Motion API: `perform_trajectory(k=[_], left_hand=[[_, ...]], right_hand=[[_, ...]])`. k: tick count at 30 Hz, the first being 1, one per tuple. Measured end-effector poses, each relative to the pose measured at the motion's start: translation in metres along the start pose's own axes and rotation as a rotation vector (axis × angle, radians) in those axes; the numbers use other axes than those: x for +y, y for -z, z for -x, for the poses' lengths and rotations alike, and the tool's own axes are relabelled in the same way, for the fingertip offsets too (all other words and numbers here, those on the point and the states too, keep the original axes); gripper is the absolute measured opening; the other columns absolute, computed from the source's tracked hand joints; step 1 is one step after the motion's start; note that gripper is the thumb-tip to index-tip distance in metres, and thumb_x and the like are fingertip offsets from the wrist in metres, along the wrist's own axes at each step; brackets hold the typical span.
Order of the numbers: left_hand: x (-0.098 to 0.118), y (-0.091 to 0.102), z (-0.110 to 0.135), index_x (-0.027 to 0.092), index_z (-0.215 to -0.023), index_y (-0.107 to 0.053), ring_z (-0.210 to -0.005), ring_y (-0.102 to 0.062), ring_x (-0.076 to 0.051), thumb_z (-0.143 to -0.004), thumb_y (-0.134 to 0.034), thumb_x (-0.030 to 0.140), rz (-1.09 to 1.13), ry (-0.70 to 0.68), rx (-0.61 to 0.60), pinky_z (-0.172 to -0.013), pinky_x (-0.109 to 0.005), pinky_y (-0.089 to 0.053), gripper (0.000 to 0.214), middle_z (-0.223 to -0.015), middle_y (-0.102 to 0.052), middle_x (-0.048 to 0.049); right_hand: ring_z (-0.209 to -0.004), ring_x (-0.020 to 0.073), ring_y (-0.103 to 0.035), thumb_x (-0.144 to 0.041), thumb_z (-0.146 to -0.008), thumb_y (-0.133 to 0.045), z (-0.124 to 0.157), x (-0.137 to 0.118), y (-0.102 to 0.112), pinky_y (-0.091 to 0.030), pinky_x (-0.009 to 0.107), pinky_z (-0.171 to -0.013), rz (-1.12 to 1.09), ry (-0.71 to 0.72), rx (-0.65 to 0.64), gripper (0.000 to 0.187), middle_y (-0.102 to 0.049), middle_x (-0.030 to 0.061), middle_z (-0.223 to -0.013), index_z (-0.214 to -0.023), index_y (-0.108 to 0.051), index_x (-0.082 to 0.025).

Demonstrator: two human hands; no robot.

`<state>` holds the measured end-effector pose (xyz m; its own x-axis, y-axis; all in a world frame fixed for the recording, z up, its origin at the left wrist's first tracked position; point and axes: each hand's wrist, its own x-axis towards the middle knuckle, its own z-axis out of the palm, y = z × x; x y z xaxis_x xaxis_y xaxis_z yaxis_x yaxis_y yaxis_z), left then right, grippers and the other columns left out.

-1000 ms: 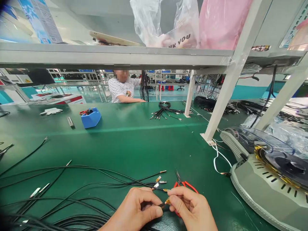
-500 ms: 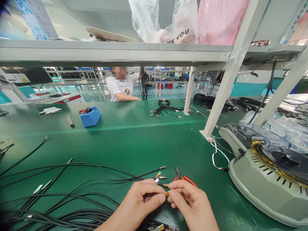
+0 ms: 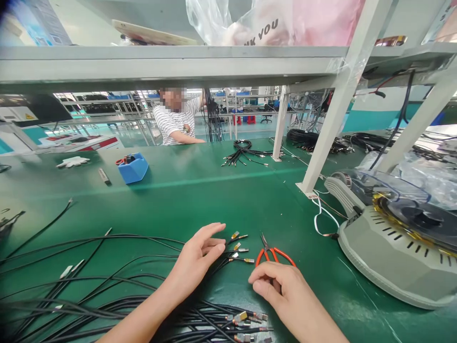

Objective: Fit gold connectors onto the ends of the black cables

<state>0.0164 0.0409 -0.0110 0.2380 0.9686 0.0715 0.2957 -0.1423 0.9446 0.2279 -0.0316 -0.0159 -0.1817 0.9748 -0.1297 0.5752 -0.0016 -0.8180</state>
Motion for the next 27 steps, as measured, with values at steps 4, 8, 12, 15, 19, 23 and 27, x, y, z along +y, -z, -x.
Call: perform_trajectory(k=[4, 8, 12, 15, 19, 23, 27], left_hand=[[0.012, -0.006, 0.012, 0.020, -0.088, -0.073, -0.089, -0.064, -0.018, -0.082, -0.057, 0.014, -0.133, -0.183, -0.084, -0.083, -0.027, -0.049, 0.018, -0.104, -0.066, -0.0056], [0.026, -0.016, 0.027, 0.022, -0.088, -0.074, -0.085, -0.062, -0.016, -0.086, -0.053, 0.010, -0.204, -0.257, -0.302, -0.080, -0.023, -0.044, 0.024, -0.088, -0.069, -0.0016], [0.028, -0.025, 0.036, 0.023, -0.093, -0.073, -0.077, -0.059, -0.014, -0.090, -0.049, 0.014, -0.192, -0.212, -0.473, -0.073, -0.020, -0.041, 0.025, -0.085, -0.068, 0.0005], [0.023, -0.028, 0.037, 0.023, -0.090, -0.073, -0.072, -0.055, -0.013, -0.081, -0.057, 0.011, -0.186, -0.148, -0.487, -0.069, -0.020, -0.037, 0.022, -0.079, -0.065, 0.0028], [0.018, -0.031, 0.034, 0.020, -0.089, -0.071, -0.067, -0.047, -0.013, -0.076, -0.062, 0.016, -0.056, 0.012, -0.432, -0.062, -0.020, -0.034, 0.017, -0.070, -0.055, 0.0042], [0.020, -0.033, 0.029, 0.016, -0.067, -0.066, -0.061, -0.041, -0.013, -0.088, -0.050, 0.032, -0.032, 0.003, -0.448, -0.058, -0.022, -0.031, 0.031, -0.061, -0.046, 0.0035], [0.011, -0.033, 0.019, 0.017, -0.070, -0.062, -0.062, -0.042, -0.014, -0.086, -0.050, 0.050, -0.113, 0.034, -0.436, -0.058, -0.021, -0.032, 0.039, -0.062, -0.047, 0.0029]], right_hand=[[-0.083, 0.0167, -0.057, -0.007, -0.067, -0.062, 0.012, 0.000, 0.007, -0.040, 0.024, -0.071, 0.208, 0.057, -0.090, 0.020, -0.062, -0.0031, -0.085, -0.076, -0.064, -0.025], [-0.085, 0.0179, -0.056, -0.002, -0.069, -0.055, 0.017, -0.005, 0.003, -0.039, 0.025, -0.070, 0.352, 0.073, -0.094, 0.021, -0.059, -0.0014, -0.084, -0.070, -0.060, -0.023], [-0.076, 0.0165, -0.057, -0.011, -0.086, -0.047, 0.011, -0.006, 0.002, -0.037, 0.025, -0.067, 0.251, 0.090, 0.012, 0.020, -0.060, -0.0025, -0.078, -0.072, -0.056, -0.023], [-0.068, 0.0156, -0.056, -0.021, -0.092, -0.043, 0.006, -0.004, 0.005, -0.035, 0.024, -0.062, 0.154, 0.059, 0.053, 0.026, -0.059, -0.0047, -0.068, -0.068, -0.053, -0.023], [-0.065, 0.0153, -0.055, -0.025, -0.091, -0.046, 0.003, -0.004, 0.002, -0.036, 0.024, -0.061, 0.037, 0.052, 0.097, 0.024, -0.058, -0.0051, -0.066, -0.069, -0.055, -0.022], [-0.060, 0.0138, -0.052, -0.026, -0.086, -0.057, 0.003, -0.013, 0.002, -0.036, 0.023, -0.058, -0.189, 0.048, 0.225, 0.020, -0.056, -0.0049, -0.062, -0.067, -0.061, -0.020], [-0.069, 0.0157, -0.060, -0.031, -0.085, -0.059, 0.012, -0.012, 0.030, -0.044, 0.024, -0.064, -0.320, 0.034, 0.525, 0.016, -0.065, -0.0014, -0.074, -0.077, -0.068, -0.020]])
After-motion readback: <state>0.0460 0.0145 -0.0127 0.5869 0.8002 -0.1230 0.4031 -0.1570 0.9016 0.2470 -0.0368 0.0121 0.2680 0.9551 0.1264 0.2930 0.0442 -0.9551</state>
